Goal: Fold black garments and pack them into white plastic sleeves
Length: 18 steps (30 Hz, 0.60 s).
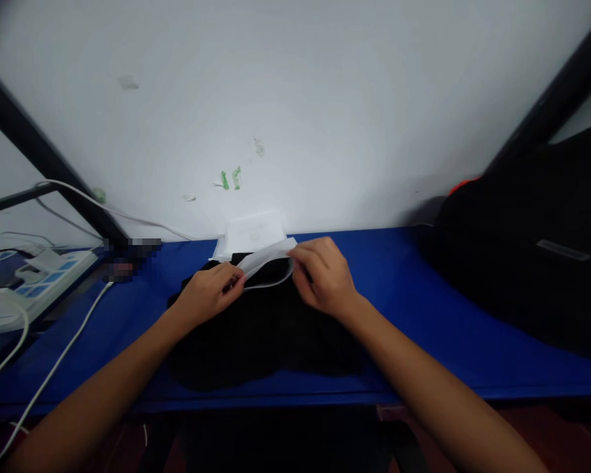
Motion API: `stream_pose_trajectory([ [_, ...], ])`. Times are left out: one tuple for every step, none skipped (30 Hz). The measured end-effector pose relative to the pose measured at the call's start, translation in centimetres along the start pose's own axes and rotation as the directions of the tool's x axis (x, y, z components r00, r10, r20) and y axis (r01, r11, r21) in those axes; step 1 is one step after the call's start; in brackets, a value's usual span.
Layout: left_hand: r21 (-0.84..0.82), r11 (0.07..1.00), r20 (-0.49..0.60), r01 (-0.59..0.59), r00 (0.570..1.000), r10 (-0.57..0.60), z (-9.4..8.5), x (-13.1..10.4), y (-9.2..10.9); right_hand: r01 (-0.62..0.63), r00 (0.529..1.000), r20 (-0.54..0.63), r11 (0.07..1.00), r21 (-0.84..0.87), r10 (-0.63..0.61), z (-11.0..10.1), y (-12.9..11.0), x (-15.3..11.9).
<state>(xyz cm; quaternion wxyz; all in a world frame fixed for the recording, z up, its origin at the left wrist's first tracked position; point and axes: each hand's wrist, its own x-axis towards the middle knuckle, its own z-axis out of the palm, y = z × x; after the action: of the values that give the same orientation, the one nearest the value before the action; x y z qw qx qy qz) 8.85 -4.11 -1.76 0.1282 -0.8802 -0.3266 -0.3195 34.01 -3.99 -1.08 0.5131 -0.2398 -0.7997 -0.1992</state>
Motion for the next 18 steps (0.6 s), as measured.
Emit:
stream_pose_trajectory([
  [0.019, 1.000, -0.002, -0.001, 1.000, 0.001, 0.1, 0.0, 0.3, 0.071, 0.995, 0.062, 0.997, 0.036, -0.073, -0.1, -0.6, 0.2],
  [0.036, 0.999, -0.002, -0.004, 1.000, 0.004, 0.2, -0.1, 0.5, 0.124, 0.980, 0.145, 0.989, 0.075, -0.134, 0.0, -1.3, 0.3],
  [0.051, 0.999, -0.001, -0.009, 1.000, 0.009, 0.3, -0.1, 0.8, 0.152, 0.955, 0.239, 0.982, 0.107, -0.174, 0.2, -1.9, 0.4],
  [0.066, 0.998, 0.000, -0.012, 1.000, 0.012, 0.3, -0.1, 1.0, 0.161, 0.925, 0.326, 0.979, 0.123, -0.193, 0.5, -2.5, 0.4],
  [0.083, 0.996, -0.003, -0.015, 1.000, 0.015, 0.3, -0.1, 1.2, 0.157, 0.898, 0.396, 0.981, 0.117, -0.191, 0.8, -3.0, 0.3],
  [0.100, 0.995, -0.007, -0.015, 1.000, 0.016, 0.3, -0.1, 1.4, 0.150, 0.877, 0.447, 0.984, 0.096, -0.177, 1.2, -3.3, 0.2],
  [0.117, 0.993, -0.010, -0.015, 1.000, 0.016, 0.2, -0.1, 1.5, 0.148, 0.861, 0.481, 0.987, 0.071, -0.163, 1.7, -3.5, 0.0],
  [0.131, 0.991, -0.013, -0.014, 1.000, 0.016, 0.2, -0.1, 1.6, 0.149, 0.848, 0.507, 0.988, 0.046, -0.152, 2.0, -3.7, -0.2],
  [0.141, 0.990, -0.014, -0.015, 1.000, 0.017, 0.2, -0.1, 1.7, 0.149, 0.838, 0.527, 0.989, 0.021, -0.138, 2.3, -3.7, -0.4],
  [0.148, 0.989, -0.013, -0.017, 1.000, 0.019, 0.2, 0.0, 1.7, 0.144, 0.833, 0.540, 0.990, -0.006, -0.118, 2.6, -3.7, -0.5],
  [0.154, 0.988, -0.013, -0.021, 1.000, 0.023, 0.2, 0.0, 1.7, 0.134, 0.832, 0.547, 0.990, -0.038, -0.092, 2.7, -3.7, -0.5],
  [0.159, 0.987, -0.012, -0.026, 1.000, 0.028, 0.2, 0.0, 1.8, 0.123, 0.833, 0.550, 0.990, -0.074, -0.063, 2.7, -3.7, -0.6],
  [0.162, 0.986, -0.012, -0.031, 0.999, 0.033, 0.3, 0.0, 1.8, 0.115, 0.833, 0.552, 0.987, -0.116, -0.033, 2.7, -3.7, -0.5],
  [0.166, 0.986, -0.012, -0.034, 0.999, 0.036, 0.3, -0.1, 1.8, 0.113, 0.832, 0.554, 0.981, -0.160, -0.006, 2.7, -3.8, -0.5],
  [0.167, 0.985, -0.012, -0.036, 0.999, 0.038, 0.4, -0.1, 1.8, 0.119, 0.829, 0.559, 0.972, -0.204, 0.016, 2.7, -3.9, -0.5],
  [0.166, 0.985, -0.012, -0.037, 0.999, 0.040, 0.5, -0.1, 1.9, 0.130, 0.824, 0.565, 0.961, -0.245, 0.032, 2.7, -3.9, -0.5],
  [0.163, 0.986, -0.010, -0.039, 0.999, 0.041, 0.6, -0.2, 1.9, 0.143, 0.818, 0.573, 0.949, -0.281, 0.047, 2.7, -4.0, -0.5],
  [0.158, 0.987, -0.007, -0.041, 0.999, 0.043, 0.7, -0.2, 1.9, 0.153, 0.814, 0.578, 0.938, -0.310, 0.058, 2.8, -4.0, -0.6],
])
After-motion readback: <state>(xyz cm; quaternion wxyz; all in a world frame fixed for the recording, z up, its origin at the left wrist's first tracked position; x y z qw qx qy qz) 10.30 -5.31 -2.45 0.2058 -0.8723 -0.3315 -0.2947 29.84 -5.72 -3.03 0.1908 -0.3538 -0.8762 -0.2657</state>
